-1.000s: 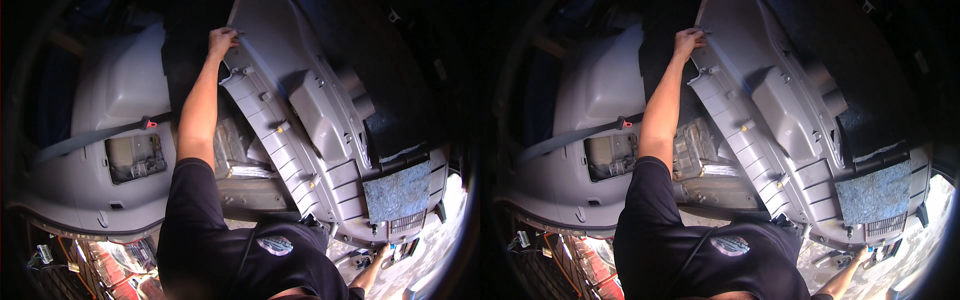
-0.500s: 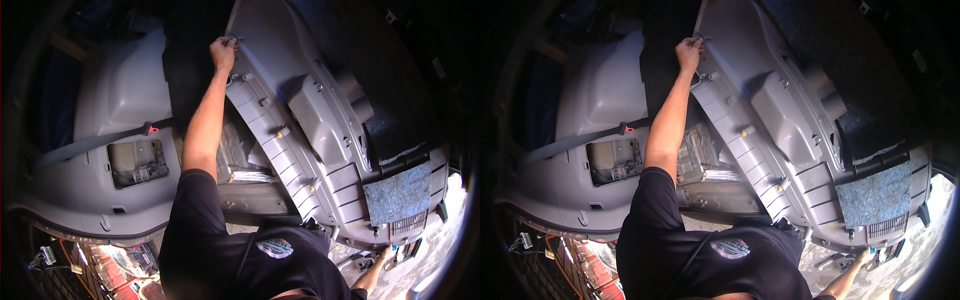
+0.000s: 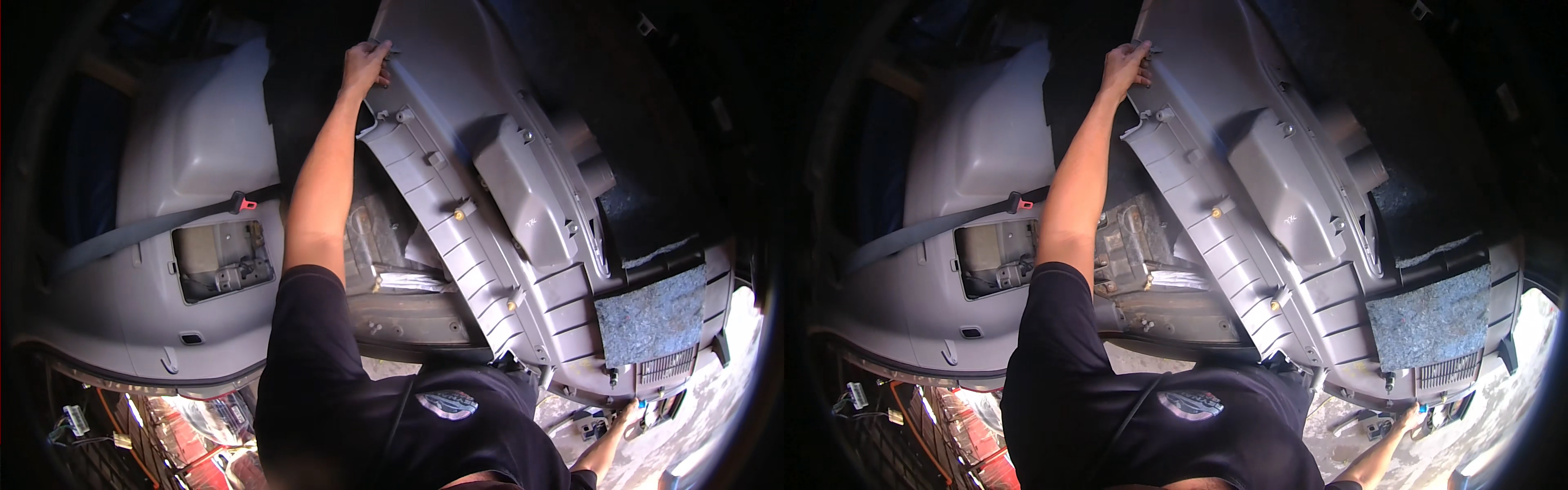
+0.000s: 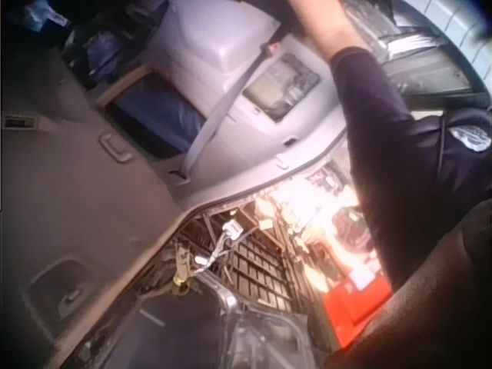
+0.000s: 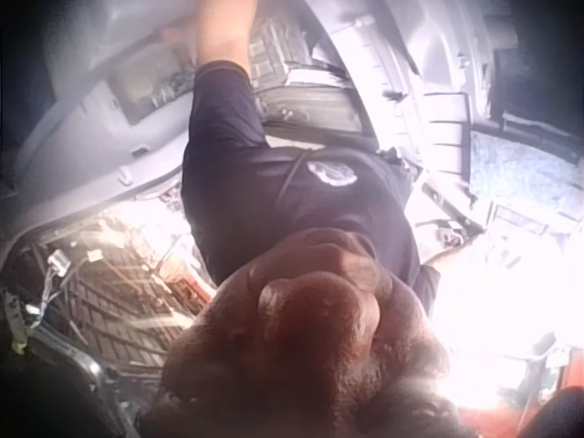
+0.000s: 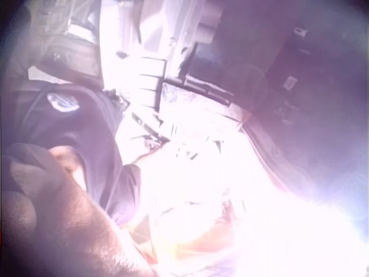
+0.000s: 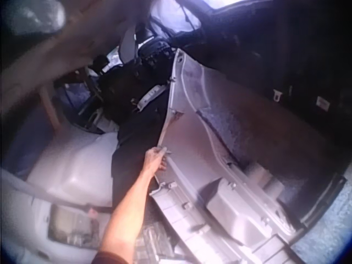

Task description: The person picks up plastic clips from a tray, walks over to the open trunk of a car, and uses a screwdriver and their hands to secure a plastic interior panel to the side of the trunk area.

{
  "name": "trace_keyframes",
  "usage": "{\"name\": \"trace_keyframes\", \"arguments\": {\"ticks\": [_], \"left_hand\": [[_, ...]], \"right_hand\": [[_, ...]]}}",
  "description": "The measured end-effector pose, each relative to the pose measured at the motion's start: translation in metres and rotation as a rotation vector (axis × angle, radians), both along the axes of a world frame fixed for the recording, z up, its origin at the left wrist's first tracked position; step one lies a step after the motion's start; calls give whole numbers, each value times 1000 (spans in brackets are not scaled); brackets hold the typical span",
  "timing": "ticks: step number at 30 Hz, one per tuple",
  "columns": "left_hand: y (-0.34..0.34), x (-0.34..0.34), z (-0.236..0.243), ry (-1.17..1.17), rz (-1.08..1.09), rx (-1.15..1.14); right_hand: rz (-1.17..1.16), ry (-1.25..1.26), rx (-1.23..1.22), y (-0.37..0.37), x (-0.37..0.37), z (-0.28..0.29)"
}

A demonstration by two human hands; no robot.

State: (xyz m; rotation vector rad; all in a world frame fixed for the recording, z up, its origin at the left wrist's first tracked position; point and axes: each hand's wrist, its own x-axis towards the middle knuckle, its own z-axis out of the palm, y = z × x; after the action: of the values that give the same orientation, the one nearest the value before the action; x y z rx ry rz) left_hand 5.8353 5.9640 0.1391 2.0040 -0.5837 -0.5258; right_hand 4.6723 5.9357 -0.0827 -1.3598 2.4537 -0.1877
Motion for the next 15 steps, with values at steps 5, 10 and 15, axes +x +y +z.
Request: {"name": "trace_keyframes", "arguments": {"ticks": [5,10,15], "left_hand": [[-6,-15,-28,-1,247,-114],[-16,9,-78,-337,411,-94],[-21,15,-112,-715,594,-33]], "right_hand": [[94,-13,-77,-6,6,-1],[41,-81,-42,-4,10,-9],[-30,-48,-52,-3,-10,-12]]}}
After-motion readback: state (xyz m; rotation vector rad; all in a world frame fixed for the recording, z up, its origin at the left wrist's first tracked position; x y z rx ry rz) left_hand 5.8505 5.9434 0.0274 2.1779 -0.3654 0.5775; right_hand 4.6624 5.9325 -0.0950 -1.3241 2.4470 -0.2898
